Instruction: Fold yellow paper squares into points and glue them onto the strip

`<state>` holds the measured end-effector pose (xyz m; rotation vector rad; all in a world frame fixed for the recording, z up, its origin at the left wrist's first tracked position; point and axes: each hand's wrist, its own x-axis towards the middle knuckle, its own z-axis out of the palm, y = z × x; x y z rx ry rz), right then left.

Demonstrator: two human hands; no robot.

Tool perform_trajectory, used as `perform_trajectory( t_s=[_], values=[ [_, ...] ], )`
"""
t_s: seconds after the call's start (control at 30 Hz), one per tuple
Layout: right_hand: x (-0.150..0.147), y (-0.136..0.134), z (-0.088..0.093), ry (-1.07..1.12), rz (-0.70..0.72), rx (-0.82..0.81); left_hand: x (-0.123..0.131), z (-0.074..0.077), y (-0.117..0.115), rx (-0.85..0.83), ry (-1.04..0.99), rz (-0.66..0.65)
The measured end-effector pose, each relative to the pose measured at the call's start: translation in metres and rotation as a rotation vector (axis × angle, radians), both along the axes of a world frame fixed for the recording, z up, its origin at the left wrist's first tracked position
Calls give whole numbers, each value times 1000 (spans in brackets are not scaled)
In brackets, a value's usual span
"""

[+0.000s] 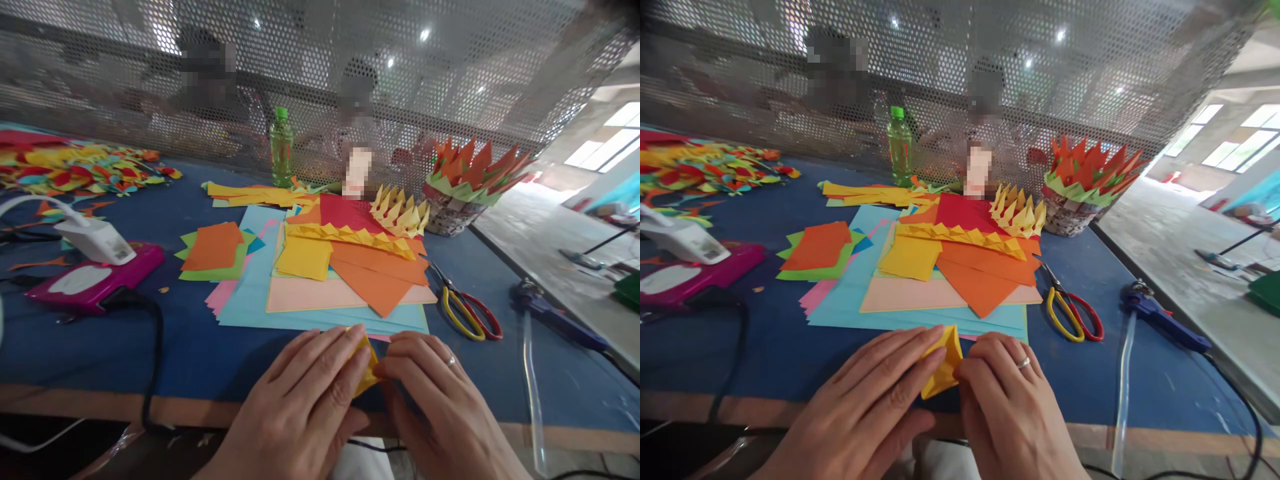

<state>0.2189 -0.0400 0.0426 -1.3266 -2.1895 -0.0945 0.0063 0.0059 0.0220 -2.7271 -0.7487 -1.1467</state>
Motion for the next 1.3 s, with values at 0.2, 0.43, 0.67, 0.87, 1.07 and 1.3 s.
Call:
perform_trajectory(
  t_s=[0.2,0.43,0.67,0.87,1.07,1.3],
  values=[
    [-2,-2,-2,-12,34,-36,-9,-10,6,1,-27,-72],
    [-7,5,-11,63,89,-106,-19,-15,-6,-65,-30,-12],
    [-7,10,-17,45,93,-167,-34,-21,-8,-9,127,-47],
    [-5,13,-9,34,124,-261,-41,-24,-6,-22,167,-60],
    [-4,16,-6,82,163,-318,-41,-28,-7,-48,133,-82],
    [-4,15,1,77,190,-301,-36,-24,-9,-82,65,-84]
  ],
)
